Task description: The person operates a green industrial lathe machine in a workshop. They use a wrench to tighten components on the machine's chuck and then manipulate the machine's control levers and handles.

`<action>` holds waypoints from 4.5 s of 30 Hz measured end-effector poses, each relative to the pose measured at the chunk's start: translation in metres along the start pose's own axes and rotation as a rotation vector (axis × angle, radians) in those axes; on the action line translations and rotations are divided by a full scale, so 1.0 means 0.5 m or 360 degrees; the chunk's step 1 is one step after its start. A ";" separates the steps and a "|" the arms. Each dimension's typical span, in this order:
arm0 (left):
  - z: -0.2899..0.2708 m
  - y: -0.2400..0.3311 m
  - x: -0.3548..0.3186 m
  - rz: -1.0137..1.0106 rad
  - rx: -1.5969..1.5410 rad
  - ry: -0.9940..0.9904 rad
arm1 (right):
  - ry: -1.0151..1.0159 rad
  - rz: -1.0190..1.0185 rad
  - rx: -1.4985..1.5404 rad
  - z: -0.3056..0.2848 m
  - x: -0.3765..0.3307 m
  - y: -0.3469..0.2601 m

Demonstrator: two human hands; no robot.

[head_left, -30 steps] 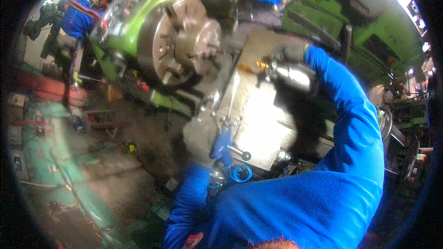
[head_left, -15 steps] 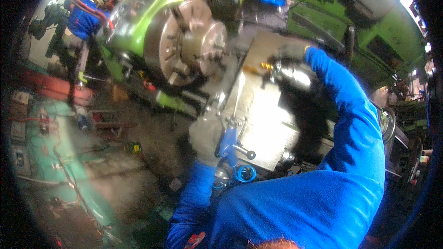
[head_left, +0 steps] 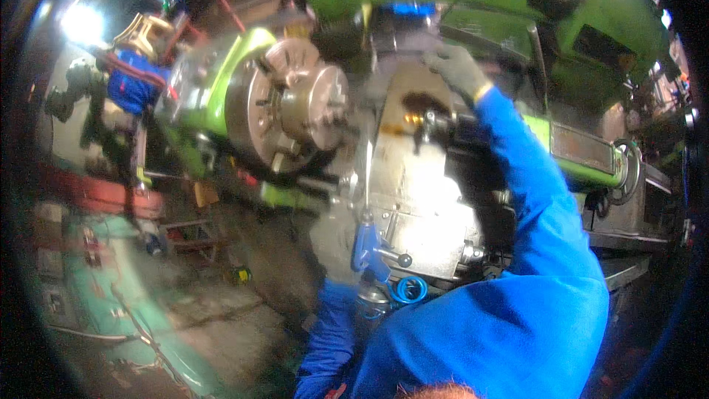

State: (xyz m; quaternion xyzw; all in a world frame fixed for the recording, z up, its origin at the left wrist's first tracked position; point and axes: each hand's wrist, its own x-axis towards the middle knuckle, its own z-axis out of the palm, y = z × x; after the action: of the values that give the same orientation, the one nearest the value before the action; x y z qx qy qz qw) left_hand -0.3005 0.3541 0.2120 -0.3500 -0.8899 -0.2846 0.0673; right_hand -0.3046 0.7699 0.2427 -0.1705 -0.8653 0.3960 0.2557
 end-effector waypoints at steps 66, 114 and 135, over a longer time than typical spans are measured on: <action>-0.001 0.018 0.016 0.0473 0.0020 0.0229 | 0.0090 -0.0045 0.0483 0.402 -0.306 0.325; 0.039 -0.042 -0.031 0.0163 0.0419 0.0028 | 0.0076 0.0823 0.3076 0.360 -0.291 0.214; -0.035 0.045 0.026 0.0199 0.0406 -0.0087 | 0.0232 0.1010 0.3124 0.354 -0.272 0.262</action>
State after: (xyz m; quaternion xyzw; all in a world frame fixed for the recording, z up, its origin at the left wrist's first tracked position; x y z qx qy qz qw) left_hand -0.2967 0.3653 0.2407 -0.4009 -0.8969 -0.1548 0.1047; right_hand -0.2844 0.6789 0.0014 -0.1308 -0.0590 0.9654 0.2178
